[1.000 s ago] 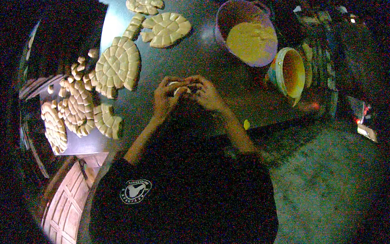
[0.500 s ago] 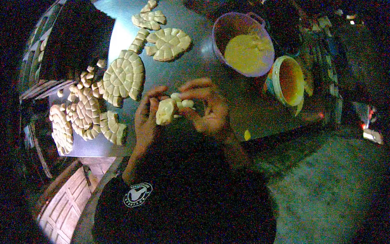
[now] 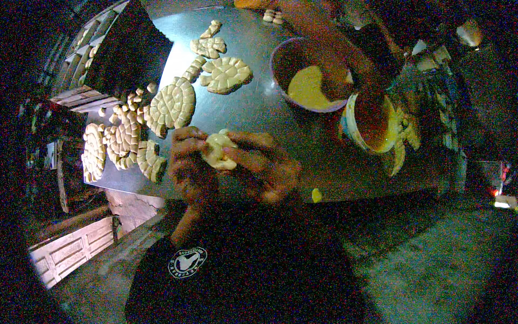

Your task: The person prepares pieces of dough by filling them with a yellow paste and shaping them before placing them into metal baking pans.

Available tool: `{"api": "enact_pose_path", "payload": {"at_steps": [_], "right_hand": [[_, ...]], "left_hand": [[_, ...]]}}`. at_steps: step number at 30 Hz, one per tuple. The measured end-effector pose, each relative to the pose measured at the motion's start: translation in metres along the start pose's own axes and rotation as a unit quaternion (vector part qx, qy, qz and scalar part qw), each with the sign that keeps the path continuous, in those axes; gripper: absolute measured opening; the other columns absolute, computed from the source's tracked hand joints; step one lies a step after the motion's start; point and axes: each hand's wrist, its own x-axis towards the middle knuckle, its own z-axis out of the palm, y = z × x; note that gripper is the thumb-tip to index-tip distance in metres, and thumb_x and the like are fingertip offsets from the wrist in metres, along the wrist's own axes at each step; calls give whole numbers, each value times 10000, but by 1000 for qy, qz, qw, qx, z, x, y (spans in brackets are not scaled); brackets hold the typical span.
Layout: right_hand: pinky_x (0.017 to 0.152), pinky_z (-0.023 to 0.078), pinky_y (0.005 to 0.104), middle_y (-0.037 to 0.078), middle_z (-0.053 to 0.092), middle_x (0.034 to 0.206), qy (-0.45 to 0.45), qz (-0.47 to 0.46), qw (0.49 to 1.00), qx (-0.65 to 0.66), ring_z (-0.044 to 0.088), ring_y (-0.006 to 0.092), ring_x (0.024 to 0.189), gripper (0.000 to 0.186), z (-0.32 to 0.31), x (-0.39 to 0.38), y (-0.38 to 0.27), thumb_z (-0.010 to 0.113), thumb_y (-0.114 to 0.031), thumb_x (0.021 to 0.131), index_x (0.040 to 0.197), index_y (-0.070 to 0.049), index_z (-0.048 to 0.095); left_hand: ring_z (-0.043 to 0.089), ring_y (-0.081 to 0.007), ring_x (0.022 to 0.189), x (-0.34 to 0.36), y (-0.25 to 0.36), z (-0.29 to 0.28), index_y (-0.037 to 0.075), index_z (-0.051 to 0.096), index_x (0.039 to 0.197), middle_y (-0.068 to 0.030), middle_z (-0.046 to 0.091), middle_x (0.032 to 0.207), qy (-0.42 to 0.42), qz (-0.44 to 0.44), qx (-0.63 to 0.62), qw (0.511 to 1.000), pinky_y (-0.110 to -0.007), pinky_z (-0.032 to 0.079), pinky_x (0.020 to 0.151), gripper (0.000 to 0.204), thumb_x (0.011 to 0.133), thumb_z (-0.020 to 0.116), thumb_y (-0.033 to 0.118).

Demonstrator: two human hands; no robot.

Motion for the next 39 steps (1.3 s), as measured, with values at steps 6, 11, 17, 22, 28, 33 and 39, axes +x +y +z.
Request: {"api": "enact_pose_path", "payload": {"at_steps": [6, 11, 17, 22, 28, 33, 39], "right_hand": [[718, 546, 378, 230, 633, 1078, 12, -36, 990, 138, 654, 318, 920, 164, -36, -7, -9, 685, -142, 845, 953, -36, 624], [814, 515, 408, 243, 640, 1057, -36, -30, 983, 180, 634, 325, 992, 125, -60, -7, -11, 670, -154, 863, 905, -45, 625], [848, 501, 388, 166, 669, 974, -4, 251, 891, 379, 619, 281, 996, 442, -56, -22, -14, 744, -156, 794, 1144, -40, 500], [812, 512, 349, 113, 679, 907, -59, 425, 790, 438, 643, 218, 913, 695, -53, -16, 3, 756, -114, 780, 1314, -18, 322], [791, 512, 297, 128, 680, 945, -17, 409, 846, 341, 649, 184, 882, 555, -19, -3, 6, 707, -111, 831, 1285, -19, 402], [794, 522, 319, 127, 661, 1079, -160, 78, 983, 46, 640, 240, 928, 364, 9, 16, 13, 707, -86, 790, 1133, -36, 598], [833, 522, 370, 113, 617, 1191, -208, -60, 972, -96, 618, 311, 971, 397, 43, 21, 14, 683, -24, 707, 1101, -60, 651]], "left_hand": [[591, -202, 847, 6, 39, 10, 77, 704, 910, -125, 520, 1050, -122, 141, 112, 976, -293, 521, 725, 345, 684, 807, 315], [585, -208, 901, -2, 49, 15, 60, 683, 847, -118, 512, 1033, -206, 129, 198, 950, -304, 526, 745, 266, 697, 809, 239], [559, -231, 981, -6, 48, 20, 61, 661, 819, -126, 488, 1067, -256, 74, 153, 952, -335, 516, 800, 164, 751, 771, 163], [548, -246, 1004, -19, 13, 16, 67, 638, 902, -112, 499, 1084, -192, 76, 38, 978, -345, 508, 815, 186, 755, 749, 91], [599, -136, 853, -6, 13, -6, 16, 633, 1106, -67, 618, 1020, -120, -258, 27, 958, -272, 506, 724, 280, 940, 579, 235], [627, -156, 919, 8, 4, -34, -18, 610, 1160, -89, 644, 1059, -32, -484, -161, 859, -276, 506, 781, 425, 976, 492, 346], [633, -164, 915, 18, -2, -68, -48, 603, 1146, -120, 655, 1029, -28, -526, -237, 816, -311, 504, 836, 430, 963, 517, 331]]}}
